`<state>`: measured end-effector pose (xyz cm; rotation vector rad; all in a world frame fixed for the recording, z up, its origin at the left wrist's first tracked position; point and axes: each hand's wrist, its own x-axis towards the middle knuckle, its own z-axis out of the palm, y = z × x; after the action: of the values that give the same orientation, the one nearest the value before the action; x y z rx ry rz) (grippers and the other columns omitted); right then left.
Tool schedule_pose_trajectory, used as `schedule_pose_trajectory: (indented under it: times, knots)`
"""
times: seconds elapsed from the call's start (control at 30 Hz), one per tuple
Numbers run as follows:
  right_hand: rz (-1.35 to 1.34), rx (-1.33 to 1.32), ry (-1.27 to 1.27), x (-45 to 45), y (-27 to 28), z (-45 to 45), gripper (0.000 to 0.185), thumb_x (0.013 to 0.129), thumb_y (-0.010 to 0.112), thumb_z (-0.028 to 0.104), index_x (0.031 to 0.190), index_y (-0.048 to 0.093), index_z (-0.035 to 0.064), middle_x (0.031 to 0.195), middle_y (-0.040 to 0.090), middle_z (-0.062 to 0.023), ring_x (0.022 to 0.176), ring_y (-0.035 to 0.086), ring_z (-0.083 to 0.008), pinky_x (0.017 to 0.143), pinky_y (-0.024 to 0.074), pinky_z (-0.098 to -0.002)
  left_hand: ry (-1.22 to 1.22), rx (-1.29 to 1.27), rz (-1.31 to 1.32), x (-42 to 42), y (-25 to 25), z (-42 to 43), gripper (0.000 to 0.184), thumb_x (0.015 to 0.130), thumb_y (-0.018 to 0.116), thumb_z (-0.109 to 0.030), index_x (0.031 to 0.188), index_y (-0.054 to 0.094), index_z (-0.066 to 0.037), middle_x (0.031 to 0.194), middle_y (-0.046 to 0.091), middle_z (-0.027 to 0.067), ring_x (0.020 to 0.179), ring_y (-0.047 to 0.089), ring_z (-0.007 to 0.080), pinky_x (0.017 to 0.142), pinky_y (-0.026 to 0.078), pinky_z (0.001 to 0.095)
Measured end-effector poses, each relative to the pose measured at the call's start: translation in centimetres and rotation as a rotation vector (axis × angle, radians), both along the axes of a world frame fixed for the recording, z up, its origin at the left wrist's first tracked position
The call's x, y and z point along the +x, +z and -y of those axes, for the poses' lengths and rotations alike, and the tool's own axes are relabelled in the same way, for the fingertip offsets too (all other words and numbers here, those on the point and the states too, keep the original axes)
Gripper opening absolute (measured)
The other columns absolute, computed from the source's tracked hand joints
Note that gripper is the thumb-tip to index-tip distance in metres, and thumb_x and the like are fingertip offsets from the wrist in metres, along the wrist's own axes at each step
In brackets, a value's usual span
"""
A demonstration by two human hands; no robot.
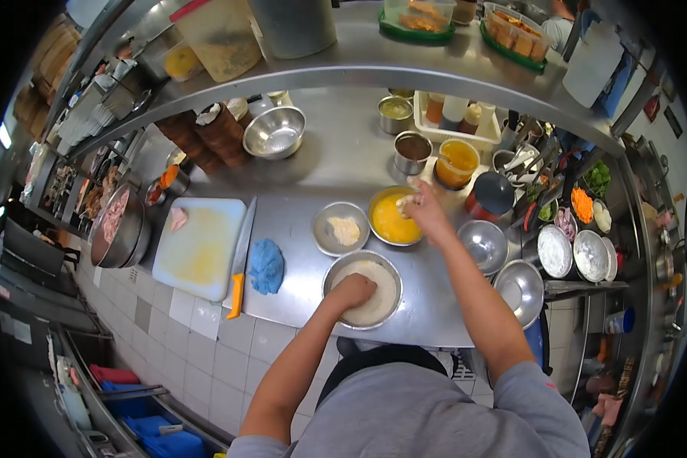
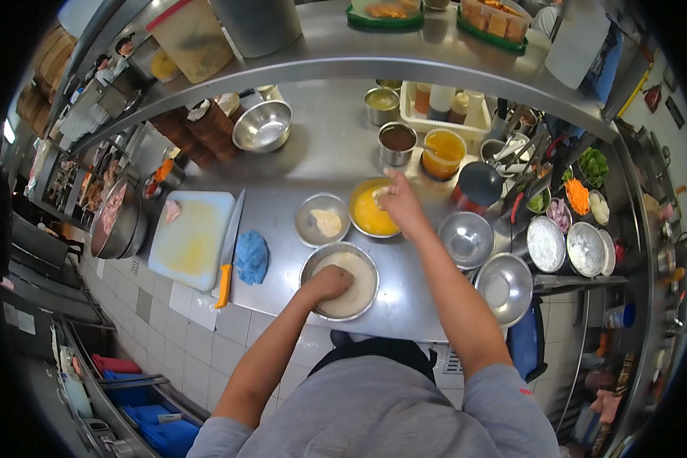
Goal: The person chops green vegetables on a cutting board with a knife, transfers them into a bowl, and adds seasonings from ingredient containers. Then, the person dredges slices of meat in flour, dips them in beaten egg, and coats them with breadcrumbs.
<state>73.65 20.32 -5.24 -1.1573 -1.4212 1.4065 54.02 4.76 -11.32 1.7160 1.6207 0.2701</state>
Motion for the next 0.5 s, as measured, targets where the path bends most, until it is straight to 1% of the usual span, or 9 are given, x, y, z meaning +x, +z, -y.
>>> schedule_pose_trajectory:
  times: [0.03,0.1,0.13,0.23,0.27,0.3,0.4,0.47,0.5]
  knots:
    - [-0.014,0.001,-0.001,-0.2,0.0,-0.2,0.063,0.083,0.057,0.003,0.142,0.036,0.0081,0.1,0.06,-0.0111,0.082,0.06,-0.0153,0.074,0.0493,-0.0277,-0.002,0.011,0.001,-0.3,1.6,-0.8,0.04,0.083,0.048,-0.033,0.079,0.068,0.002,0.084,0.069,0.0181,0.076,0.065,0.029,0.076,0.049,0.0381]
    - [-0.025,-0.009,0.002,-0.2,0.0,-0.1,0.063,0.083,0.057,0.003,0.142,0.036,0.0078,0.1,0.059,-0.011,0.082,0.059,-0.0155,0.074,0.0493,-0.0281,0.089,-0.21,0.11,-1.3,4.1,-1.8,0.041,0.085,0.049,-0.032,0.087,0.071,0.002,0.088,0.069,0.022,0.083,0.067,0.0348,0.081,0.05,0.0417]
    - [-0.012,0.002,-0.008,-0.2,0.3,-0.1,0.063,0.083,0.057,0.003,0.142,0.036,0.0074,0.1,0.059,-0.0109,0.082,0.059,-0.0155,0.075,0.0493,-0.0282,0.114,-0.205,0.176,-1.6,4.9,-1.9,0.042,0.086,0.049,-0.033,0.084,0.071,0.002,0.086,0.069,0.0213,0.081,0.067,0.0344,0.08,0.05,0.042]
    - [-0.02,0.001,-0.016,0.0,0.8,0.3,0.063,0.083,0.056,0.002,0.142,0.036,0.0069,0.1,0.059,-0.0109,0.083,0.059,-0.0157,0.075,0.0492,-0.0284,0.066,-0.159,0.149,-0.5,6.1,-0.6,0.042,0.087,0.047,-0.034,0.083,0.07,0.002,0.086,0.069,0.0217,0.081,0.066,0.0363,0.081,0.049,0.0439]
    - [-0.041,0.002,-0.01,0.1,0.9,0.3,0.062,0.083,0.056,0.002,0.142,0.036,0.0068,0.1,0.059,-0.0111,0.083,0.059,-0.0158,0.075,0.0492,-0.0285,-0.055,-0.082,0.118,0.0,2.5,0.0,0.043,0.087,0.046,-0.034,0.084,0.07,0.002,0.09,0.068,0.0234,0.086,0.065,0.0392,0.084,0.048,0.0455]
    - [-0.038,0.002,-0.004,0.0,0.7,0.4,0.062,0.083,0.056,0.002,0.142,0.036,0.0068,0.1,0.059,-0.0111,0.083,0.059,-0.0158,0.075,0.0492,-0.0285,-0.202,-0.055,-0.006,1.6,-1.8,1.1,0.043,0.087,0.046,-0.034,0.085,0.069,0.002,0.093,0.068,0.0251,0.09,0.064,0.0411,0.087,0.047,0.0466]
    - [0.004,-0.044,-0.003,-0.2,0.0,0.4,0.062,0.083,0.056,0.002,0.142,0.036,0.0067,0.1,0.059,-0.0113,0.083,0.059,-0.0153,0.075,0.0489,-0.0279,-0.127,-0.187,0.089,2.7,2.9,1.1,0.043,0.086,0.046,-0.033,0.088,0.07,0.003,0.095,0.067,0.0263,0.092,0.064,0.0409,0.088,0.047,0.0456]
    - [-0.053,-0.037,0.008,-0.5,0.2,0.4,0.063,0.083,0.056,0.003,0.142,0.036,0.0066,0.1,0.059,-0.0113,0.082,0.059,-0.015,0.074,0.0485,-0.0275,-0.055,-0.226,0.126,1.9,4.7,0.1,0.043,0.085,0.046,-0.034,0.088,0.07,0.001,0.092,0.069,0.0221,0.087,0.066,0.0353,0.085,0.048,0.0435]
    - [-0.053,-0.037,0.008,-0.5,0.3,0.2,0.063,0.083,0.056,0.003,0.142,0.036,0.0066,0.1,0.059,-0.0113,0.082,0.059,-0.015,0.074,0.0485,-0.0275,-0.055,-0.226,0.126,1.4,4.9,-0.3,0.043,0.085,0.046,-0.034,0.088,0.07,0.001,0.092,0.069,0.0221,0.087,0.066,0.0353,0.085,0.048,0.0435]
